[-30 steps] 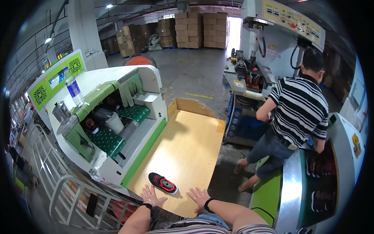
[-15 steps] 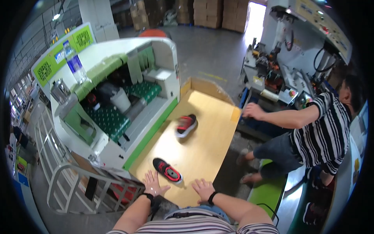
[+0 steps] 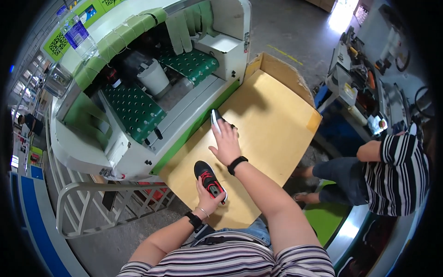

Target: The recorder is loading shoes into a heat-setting machine and organizing them on a conveyor belt in a shoe factory.

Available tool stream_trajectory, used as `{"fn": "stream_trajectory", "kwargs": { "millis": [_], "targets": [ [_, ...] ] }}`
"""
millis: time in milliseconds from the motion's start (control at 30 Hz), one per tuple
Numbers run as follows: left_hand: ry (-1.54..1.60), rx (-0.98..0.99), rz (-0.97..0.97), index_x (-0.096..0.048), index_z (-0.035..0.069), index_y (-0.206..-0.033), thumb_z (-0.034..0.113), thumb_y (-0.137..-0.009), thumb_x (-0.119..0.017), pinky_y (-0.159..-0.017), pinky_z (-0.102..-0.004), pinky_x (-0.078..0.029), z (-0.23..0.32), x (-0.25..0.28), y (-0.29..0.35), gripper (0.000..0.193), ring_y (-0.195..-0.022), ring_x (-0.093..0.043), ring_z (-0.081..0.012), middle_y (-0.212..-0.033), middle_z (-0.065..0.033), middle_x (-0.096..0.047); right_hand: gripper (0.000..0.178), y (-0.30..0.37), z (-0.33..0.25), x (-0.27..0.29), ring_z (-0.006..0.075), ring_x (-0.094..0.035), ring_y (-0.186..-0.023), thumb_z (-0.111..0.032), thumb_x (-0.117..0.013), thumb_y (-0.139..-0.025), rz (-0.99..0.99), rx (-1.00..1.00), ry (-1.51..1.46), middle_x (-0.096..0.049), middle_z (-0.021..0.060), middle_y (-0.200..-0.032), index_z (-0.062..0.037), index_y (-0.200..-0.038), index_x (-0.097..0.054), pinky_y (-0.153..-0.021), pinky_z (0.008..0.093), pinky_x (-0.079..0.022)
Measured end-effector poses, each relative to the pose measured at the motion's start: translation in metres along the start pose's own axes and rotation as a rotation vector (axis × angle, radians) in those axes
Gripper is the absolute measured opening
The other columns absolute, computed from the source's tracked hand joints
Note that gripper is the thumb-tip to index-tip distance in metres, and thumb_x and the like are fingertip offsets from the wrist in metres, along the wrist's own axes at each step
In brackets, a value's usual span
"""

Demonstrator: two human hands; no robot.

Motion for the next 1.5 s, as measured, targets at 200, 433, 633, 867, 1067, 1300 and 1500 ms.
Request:
{"fn": "stream_trajectory", "kwargs": {
  "millis": [200,433,633,867,1067,1300,1500],
  "targets": [
    [0.115,-0.048,-0.058,-0.01,0.006,-0.149,0.02,-0.07,-0.075,-0.116,-0.0464,-0.018,0.009,0.013,0.001,0.104,-0.141,-0.012,-0.0484,-0.15,-0.0345,-0.008,0.112,0.016,0.042,-0.053,0.04,-0.045,-0.121,-0.041,-0.078,-0.063,-0.267,-0.785,-0.347,-0.043,0.025,-0.135,-0.0058,-0.151,-0.017,-0.103,0.0438,-0.04],
    [0.97,0.387,-0.133,-0.026,0.007,-0.145,-0.002,-0.072,-0.061,-0.087,-0.0312,-0.051,0.057,0.092,-0.023,0.082,-0.105,-0.058,-0.0219,-0.126,-0.0124,-0.05,0.103,0.061,0.034,0.009,0.0352,-0.048,-0.109,-0.021,-0.089,-0.058,-0.106,-0.33,-0.401,-0.052,0.0181,-0.118,-0.0065,-0.145,-0.035,-0.099,0.0427,-0.039],
    [0.825,-0.156,0.205,-0.023,0.004,-0.147,-0.005,-0.074,-0.055,-0.086,-0.0282,-0.049,0.199,0.187,-0.052,0.08,-0.104,-0.055,-0.0187,-0.128,-0.0111,-0.047,0.077,0.057,0.03,-0.004,0.0335,-0.06,-0.108,-0.02,-0.083,-0.068,-0.179,-0.368,-0.765,-0.062,0.0217,-0.115,-0.0047,-0.135,-0.048,-0.096,0.038,-0.047],
    [-0.122,-0.392,0.852,-0.018,-0.006,-0.146,0.002,-0.077,-0.055,-0.112,-0.0398,-0.029,0.177,0.232,-0.164,0.078,-0.129,-0.04,-0.0367,-0.14,-0.0252,-0.037,0.058,-0.051,0.0,0.087,0.0179,-0.057,-0.105,-0.013,-0.078,-0.076,0.256,-0.314,-0.992,-0.062,0.0117,-0.112,-0.0014,-0.128,-0.054,-0.094,0.0305,-0.045],
    [0.001,-0.394,0.819,-0.017,-0.01,-0.146,0.016,-0.086,-0.06,-0.117,-0.0425,-0.019,0.186,0.237,-0.204,0.078,-0.141,-0.022,-0.0425,-0.151,-0.0315,-0.02,0.07,-0.234,-0.013,0.094,0.0423,-0.056,-0.11,-0.018,-0.075,-0.079,0.411,-0.027,-0.59,-0.056,0.0194,-0.124,-0.013,-0.14,-0.042,-0.094,0.0453,-0.046],
    [-0.337,-0.393,0.34,-0.007,0.001,-0.153,0.025,-0.089,-0.061,-0.117,-0.0492,-0.014,0.108,0.152,-0.083,0.087,-0.147,-0.006,-0.0402,-0.158,-0.0247,-0.003,0.084,-0.187,0.001,0.036,0.0409,-0.034,-0.136,-0.004,-0.065,-0.081,0.299,0.055,-0.709,-0.035,0.0248,-0.147,-0.0103,-0.152,-0.02,-0.112,0.041,-0.031],
    [-0.808,0.045,-0.385,-0.004,0.011,-0.155,0.073,-0.074,-0.059,-0.108,-0.068,-0.015,-0.058,0.073,0.019,0.115,-0.145,0.005,-0.047,-0.158,-0.0257,0.006,0.097,0.161,0.011,-0.002,0.0458,-0.015,-0.143,-0.062,-0.064,-0.079,-0.788,0.16,0.123,-0.017,0.0202,-0.157,-0.0185,-0.153,-0.018,-0.112,0.0631,-0.018]
  ]
}}
Point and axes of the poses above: each hand's wrist, its own y-axis away from the middle knuckle, its own x-axis out of the back of the hand, z = x × y, the point moved 2 cm from there along -y, towards the middle knuckle
